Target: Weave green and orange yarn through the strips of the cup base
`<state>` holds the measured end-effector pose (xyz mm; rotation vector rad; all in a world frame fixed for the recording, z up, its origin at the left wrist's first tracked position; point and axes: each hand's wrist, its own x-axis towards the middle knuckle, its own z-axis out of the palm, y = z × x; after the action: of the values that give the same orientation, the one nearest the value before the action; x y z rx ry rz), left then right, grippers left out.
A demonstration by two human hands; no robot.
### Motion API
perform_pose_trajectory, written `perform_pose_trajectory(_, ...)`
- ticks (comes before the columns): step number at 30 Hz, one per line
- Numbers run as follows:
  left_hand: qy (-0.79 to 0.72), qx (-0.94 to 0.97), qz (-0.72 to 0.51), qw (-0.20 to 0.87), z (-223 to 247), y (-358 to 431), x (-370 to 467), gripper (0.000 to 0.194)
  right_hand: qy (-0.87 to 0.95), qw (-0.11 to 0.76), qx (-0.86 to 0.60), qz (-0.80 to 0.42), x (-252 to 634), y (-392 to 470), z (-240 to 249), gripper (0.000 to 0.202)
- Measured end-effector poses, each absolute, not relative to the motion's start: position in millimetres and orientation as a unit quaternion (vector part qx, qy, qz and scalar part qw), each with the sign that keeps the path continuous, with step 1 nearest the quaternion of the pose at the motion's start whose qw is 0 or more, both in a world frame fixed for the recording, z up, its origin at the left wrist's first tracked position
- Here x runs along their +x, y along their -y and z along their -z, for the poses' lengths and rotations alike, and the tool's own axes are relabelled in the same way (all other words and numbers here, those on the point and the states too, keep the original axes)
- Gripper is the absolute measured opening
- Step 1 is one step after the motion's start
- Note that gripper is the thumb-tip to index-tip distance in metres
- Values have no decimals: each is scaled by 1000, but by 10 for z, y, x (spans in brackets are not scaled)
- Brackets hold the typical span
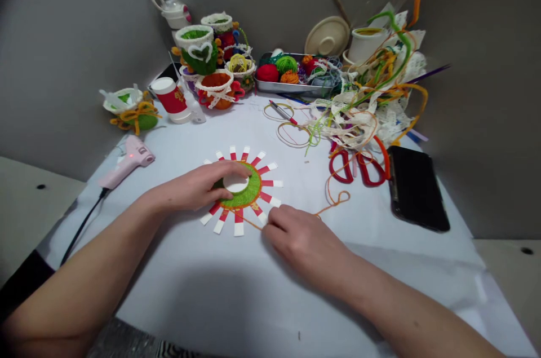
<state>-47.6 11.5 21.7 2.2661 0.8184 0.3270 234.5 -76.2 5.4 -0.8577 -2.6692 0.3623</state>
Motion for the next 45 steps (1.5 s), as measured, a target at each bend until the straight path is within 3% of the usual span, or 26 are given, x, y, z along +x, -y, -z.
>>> perform_pose_trajectory(11,-307,877,-132,347,-212,-112,-490,48,935,132,-328,-32,2411,745,-71,31)
perform_pose_trajectory(19,-304,876,-139,348,-211,-118,-478,49,874,225,-399,-159,2360,537,122,17)
perform_pose_trajectory(25,-308,877,-127,345,-239,-112,-465,49,818,259,-496,-132,2231,425,218,16)
perform_pose_trajectory(36,-374,864,-166,293,-181,-59,-376,47,805,262,-504,-173,2238,409,222,14)
perform_pose_trajectory(45,-328,888,-154,285,-325,-209,-265,50,814,319,-443,-199,2300,377,184,13)
